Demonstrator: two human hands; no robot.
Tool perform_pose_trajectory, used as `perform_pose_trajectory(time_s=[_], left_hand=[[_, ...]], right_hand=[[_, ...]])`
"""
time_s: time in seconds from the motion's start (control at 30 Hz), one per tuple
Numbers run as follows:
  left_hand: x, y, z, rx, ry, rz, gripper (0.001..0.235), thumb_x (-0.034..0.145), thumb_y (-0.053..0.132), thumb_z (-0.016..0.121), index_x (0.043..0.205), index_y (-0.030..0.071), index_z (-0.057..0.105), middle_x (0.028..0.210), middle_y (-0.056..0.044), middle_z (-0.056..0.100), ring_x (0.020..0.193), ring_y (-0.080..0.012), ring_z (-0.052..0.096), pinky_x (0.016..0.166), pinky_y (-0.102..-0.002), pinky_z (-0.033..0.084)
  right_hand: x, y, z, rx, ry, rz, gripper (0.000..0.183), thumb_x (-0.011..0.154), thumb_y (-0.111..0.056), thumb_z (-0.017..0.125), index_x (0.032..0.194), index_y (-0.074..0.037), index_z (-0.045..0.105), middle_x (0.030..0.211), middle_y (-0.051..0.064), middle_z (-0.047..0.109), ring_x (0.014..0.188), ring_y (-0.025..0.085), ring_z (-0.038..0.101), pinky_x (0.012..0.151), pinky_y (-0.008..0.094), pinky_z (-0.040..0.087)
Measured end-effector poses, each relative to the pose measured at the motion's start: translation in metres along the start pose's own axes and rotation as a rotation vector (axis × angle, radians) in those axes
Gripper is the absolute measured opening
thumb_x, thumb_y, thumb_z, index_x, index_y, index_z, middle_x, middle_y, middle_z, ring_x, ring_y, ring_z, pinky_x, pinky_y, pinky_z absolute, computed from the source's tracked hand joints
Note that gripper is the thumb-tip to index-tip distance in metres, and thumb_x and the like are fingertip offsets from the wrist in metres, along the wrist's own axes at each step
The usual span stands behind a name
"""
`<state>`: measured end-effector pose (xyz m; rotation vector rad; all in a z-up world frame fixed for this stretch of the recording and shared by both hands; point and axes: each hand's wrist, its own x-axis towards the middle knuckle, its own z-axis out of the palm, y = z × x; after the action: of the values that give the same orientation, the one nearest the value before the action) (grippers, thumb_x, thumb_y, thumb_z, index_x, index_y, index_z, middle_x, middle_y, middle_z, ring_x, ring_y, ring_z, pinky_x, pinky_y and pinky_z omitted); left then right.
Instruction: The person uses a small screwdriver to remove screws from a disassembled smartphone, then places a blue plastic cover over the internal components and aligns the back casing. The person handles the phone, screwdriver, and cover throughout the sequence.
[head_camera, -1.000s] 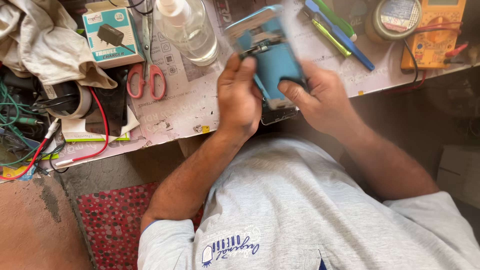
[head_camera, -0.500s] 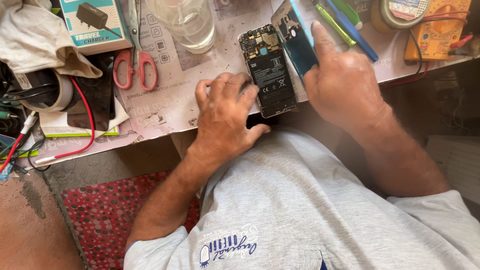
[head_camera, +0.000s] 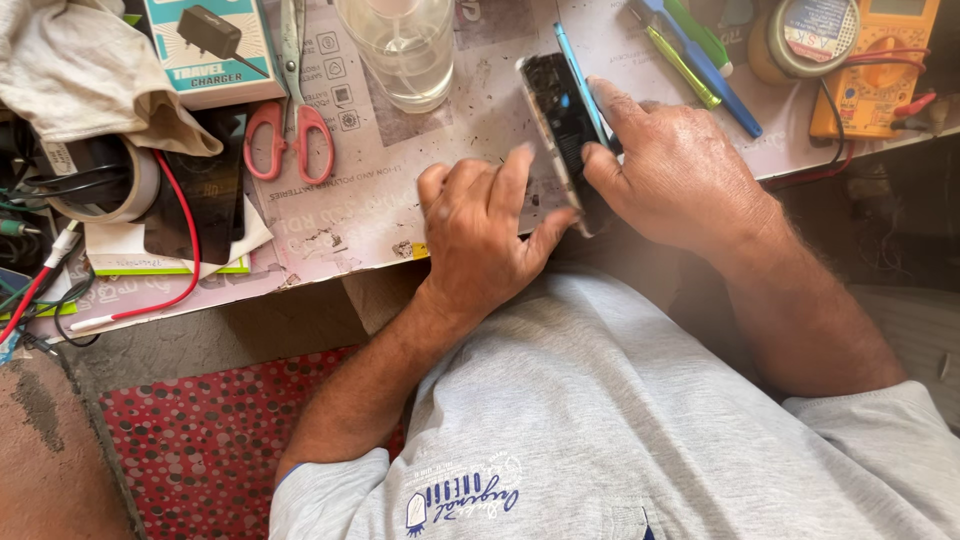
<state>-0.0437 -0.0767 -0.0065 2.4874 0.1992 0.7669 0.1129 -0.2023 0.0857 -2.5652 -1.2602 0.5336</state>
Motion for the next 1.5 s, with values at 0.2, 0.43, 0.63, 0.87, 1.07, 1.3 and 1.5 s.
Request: perform_pose_trajectory(time_s=[0.2, 0.43, 0.63, 0.87, 1.07, 1.3, 1.5], left_hand=[[0.019, -0.003, 0.003, -0.337, -0.117, -0.273, 0.081, 0.092, 0.027, 0.078, 0.15, -0.007, 0.033, 0.082, -0.003, 0.073, 0.072, -0.0145, 0.071, 0.083, -0.037, 0.049], [0.039, 0.005, 0.017, -0.71, -0.037, -0.54, 0.078, 0.094, 0.008, 0.075, 0.151, -0.008, 0.025, 0.103, -0.013, 0.076, 0.078, -0.0141, 0.078, 0.063, -0.024, 0.064], [0.049, -0.012, 0.032, -0.904, -0.083, -0.673, 0.052, 0.092, -0.003, 0.071, 0.137, -0.005, 0.045, 0.102, -0.015, 0.08, 0.083, -0.0164, 0.081, 0.068, -0.025, 0.068], [0.048, -0.012, 0.026, -1.013, -0.079, -0.697, 0.036, 0.095, -0.005, 0.066, 0.128, -0.005, 0.051, 0.099, -0.015, 0.078, 0.079, -0.0137, 0.079, 0.061, -0.026, 0.066], [0.047, -0.018, 0.035, -1.109, -0.034, -0.602, 0.028, 0.1, -0.005, 0.062, 0.127, -0.005, 0.052, 0.103, -0.015, 0.077, 0.09, -0.0154, 0.078, 0.08, -0.03, 0.07], [0.048, -0.008, 0.054, -1.296, 0.072, -0.718, 0.032, 0.1, -0.005, 0.057, 0.129, -0.003, 0.044, 0.104, -0.012, 0.071, 0.094, -0.0158, 0.071, 0.086, -0.031, 0.062], [0.037, -0.016, 0.077, -1.962, 0.147, -0.919, 0.036, 0.104, 0.016, 0.048, 0.136, 0.001, 0.046, 0.115, -0.01, 0.067, 0.102, -0.0204, 0.068, 0.088, -0.038, 0.058]], right_hand=[[0.0, 0.002, -0.003, 0.089, 0.024, 0.014, 0.054, 0.093, -0.019, 0.059, 0.145, -0.005, 0.055, 0.086, 0.029, 0.068, 0.081, 0.047, 0.067, 0.076, 0.057, 0.054], [-0.003, 0.023, 0.001, 0.125, 0.084, -0.087, 0.05, 0.092, -0.018, 0.061, 0.14, -0.003, 0.06, 0.085, 0.029, 0.068, 0.081, 0.048, 0.066, 0.075, 0.057, 0.054], [0.003, 0.074, 0.017, 0.114, 0.247, -0.341, 0.011, 0.092, -0.001, 0.063, 0.096, 0.008, 0.06, 0.081, 0.026, 0.061, 0.071, 0.043, 0.061, 0.062, 0.051, 0.05], [0.005, 0.098, 0.02, 0.386, 0.197, -0.051, 0.015, 0.097, 0.0, 0.061, 0.085, 0.008, 0.054, 0.063, 0.011, 0.047, 0.054, 0.02, 0.045, 0.051, 0.039, 0.039], [-0.005, 0.085, 0.019, 0.51, 0.269, -0.115, 0.007, 0.103, -0.002, 0.059, 0.104, 0.005, 0.062, 0.079, 0.008, 0.057, 0.071, 0.017, 0.055, 0.065, 0.036, 0.046], [-0.007, 0.046, 0.016, 0.602, 0.082, -0.031, 0.055, 0.091, -0.016, 0.071, 0.137, -0.005, 0.043, 0.115, 0.011, 0.065, 0.105, 0.022, 0.068, 0.081, 0.037, 0.058], [-0.01, 0.022, 0.025, 0.324, 0.206, -0.111, 0.064, 0.083, -0.022, 0.088, 0.133, -0.006, 0.051, 0.123, 0.018, 0.061, 0.113, 0.036, 0.063, 0.094, 0.047, 0.052]])
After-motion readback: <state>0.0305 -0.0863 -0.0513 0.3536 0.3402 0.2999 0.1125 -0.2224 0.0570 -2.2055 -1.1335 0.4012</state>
